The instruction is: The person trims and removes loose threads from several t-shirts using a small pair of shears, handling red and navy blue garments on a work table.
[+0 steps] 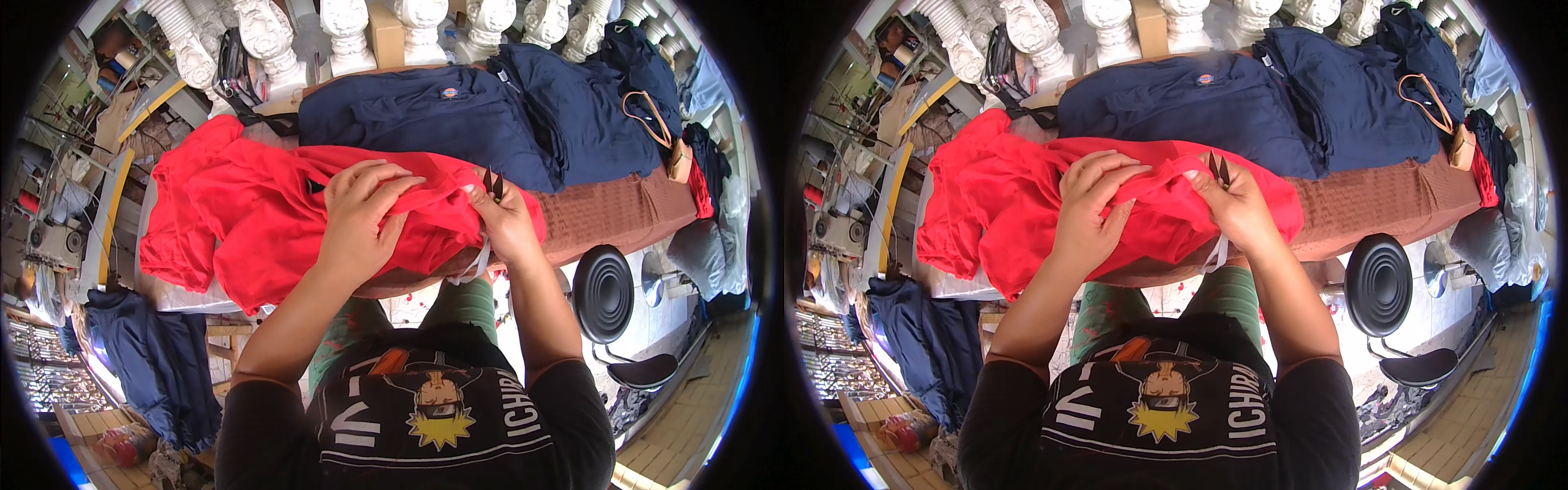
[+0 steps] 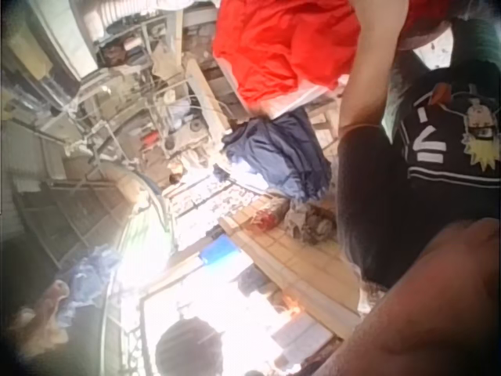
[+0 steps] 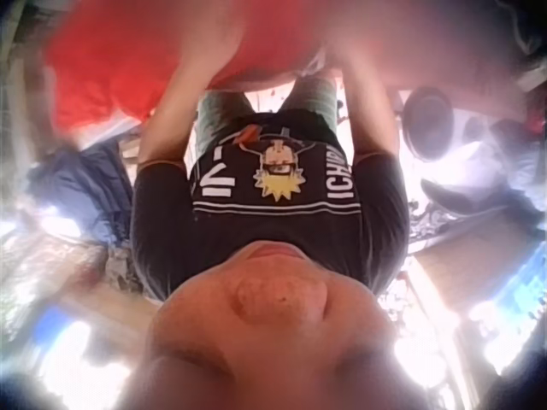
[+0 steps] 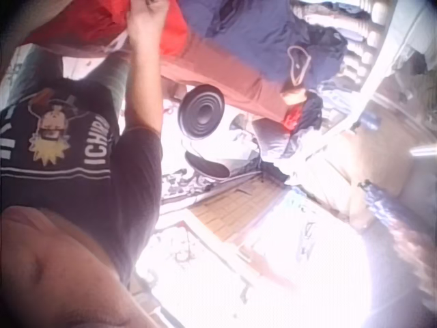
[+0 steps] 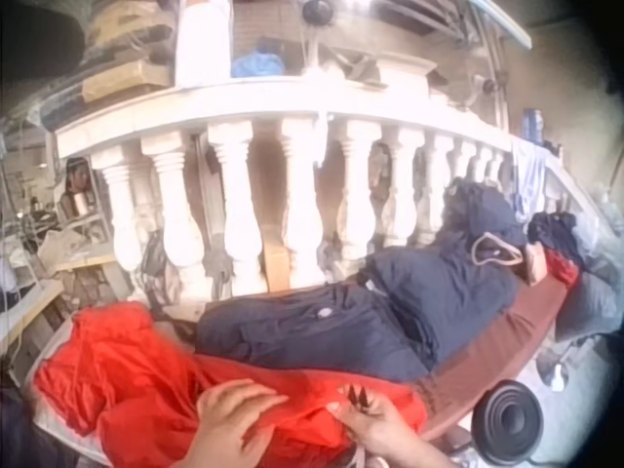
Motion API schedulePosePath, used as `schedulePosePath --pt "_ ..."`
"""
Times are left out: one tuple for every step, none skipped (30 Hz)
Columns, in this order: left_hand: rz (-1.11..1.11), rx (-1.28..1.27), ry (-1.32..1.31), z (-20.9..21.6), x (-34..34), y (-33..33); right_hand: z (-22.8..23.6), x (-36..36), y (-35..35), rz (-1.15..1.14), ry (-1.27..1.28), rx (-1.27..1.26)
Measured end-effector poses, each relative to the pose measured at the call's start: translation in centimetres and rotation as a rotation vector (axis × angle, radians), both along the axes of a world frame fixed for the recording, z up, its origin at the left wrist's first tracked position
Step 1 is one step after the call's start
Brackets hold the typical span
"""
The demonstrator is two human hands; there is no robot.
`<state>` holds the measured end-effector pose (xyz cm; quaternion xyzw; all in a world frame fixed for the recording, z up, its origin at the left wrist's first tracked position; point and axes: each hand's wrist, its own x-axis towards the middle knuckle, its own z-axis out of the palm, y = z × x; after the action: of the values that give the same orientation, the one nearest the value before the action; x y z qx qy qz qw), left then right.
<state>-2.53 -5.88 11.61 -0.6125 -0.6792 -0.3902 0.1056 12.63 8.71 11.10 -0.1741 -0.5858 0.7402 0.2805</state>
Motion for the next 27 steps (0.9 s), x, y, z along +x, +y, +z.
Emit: schedulePosePath --pt "-0.061 -0.056 -0.042 0.3 -0.5 -0.1 -0.1 -0.2 -0.2 -0.031 0.011 0.063" --pt "-0.147 -0.063 -0.208 0.7 -1.0 -0.2 -0.2 -0.5 -0.3 -0.063 0.021 0.127" --pt "-0.236 -0.068 -0.379 1.2 -1.6 -0.3 -0.1 -0.1 0.1 -0.040 -0.003 0.189" --pt "-0.325 -0.072 -0.550 1.6 -2.0 -0.5 0.0 0.2 0.4 -0.018 -0.028 0.251" --pt "-0.325 -0.105 -0.867 2.0 -2.1 -1.1 0.3 0.5 0.4 -0.002 -0.068 0.263" --pt "-0.426 -0.019 -1.134 1.7 -2.3 -1.3 0.7 0.7 0.4 0.021 -0.104 0.274" --pt "-0.528 0.072 -1.399 1.1 -2.5 -1.4 0.9 0.9 0.4 0.043 -0.139 0.284" --pt "-0.629 0.170 -1.662 0.6 -2.6 -1.6 0.9 1.0 0.5 0.047 -0.136 0.269" --pt "-0.560 0.158 -1.748 0.3 -2.7 -1.6 0.8 1.1 0.8 0.047 -0.134 0.255" --pt "-0.552 0.153 -1.767 0.2 -2.6 -1.6 0.8 1.2 1.0 0.047 -0.132 0.240" --pt "-0.544 0.147 -1.786 0.0 -2.5 -1.6 0.7 1.2 1.0 0.037 -0.133 0.228" --pt "-0.536 0.141 -1.806 -0.1 -2.3 -1.6 0.6 1.2 1.0 0.025 -0.137 0.216" --pt "-0.517 0.139 -1.802 -0.2 -2.2 -1.5 0.5 1.2 1.0 0.013 -0.140 0.203" --pt "-0.497 0.137 -1.798 -0.2 -2.0 -1.5 0.5 1.3 1.0 0.016 -0.138 0.208" --pt "-0.477 0.136 -1.791 -0.2 -2.0 -1.5 0.7 1.4 0.9 0.019 -0.135 0.213" --pt "-0.480 0.131 -1.789 -0.2 -1.9 -1.4 0.8 1.4 0.9 0.022 -0.131 0.218" --pt "-0.482 0.125 -1.788 -0.2 -1.9 -1.4 0.9 1.5 0.8 0.028 -0.129 0.220" --pt "-0.485 0.119 -1.784 -0.2 -1.9 -1.4 1.1 1.5 0.9 0.033 -0.125 0.224" --pt "-0.493 0.115 -1.777 -0.4 -2.0 -1.3 1.1 1.5 0.9 0.039 -0.121 0.228" --pt "-0.501 0.111 -1.770 -0.7 -2.1 -1.3 1.1 1.5 0.8 0.025 -0.113 0.243" --pt "-0.511 0.107 -1.765 -0.8 -2.1 -1.1 1.1 1.4 0.7 0.010 -0.106 0.259" --pt "-0.511 0.065 -1.751 -0.6 -2.0 -1.1 1.0 1.5 0.7 -0.005 -0.099 0.274" --pt "-0.512 0.023 -1.736 -0.2 -1.8 -1.0 1.1 1.6 0.7 -0.005 -0.105 0.267" --pt "-0.512 -0.019 -1.722 0.3 -1.6 -0.9 1.3 1.7 0.6 -0.006 -0.112 0.259" --pt "-0.462 -0.064 -1.495 0.8 -1.1 -0.7 1.4 1.8 0.6 -0.006 -0.120 0.251" --pt "-0.412 -0.106 -1.267 1.3 -0.5 -0.5 1.3 1.8 0.7 0.008 -0.113 0.257" --pt "-0.358 -0.144 -1.038 1.6 -0.1 -0.4 1.1 1.8 0.8 0.026 -0.106 0.264"
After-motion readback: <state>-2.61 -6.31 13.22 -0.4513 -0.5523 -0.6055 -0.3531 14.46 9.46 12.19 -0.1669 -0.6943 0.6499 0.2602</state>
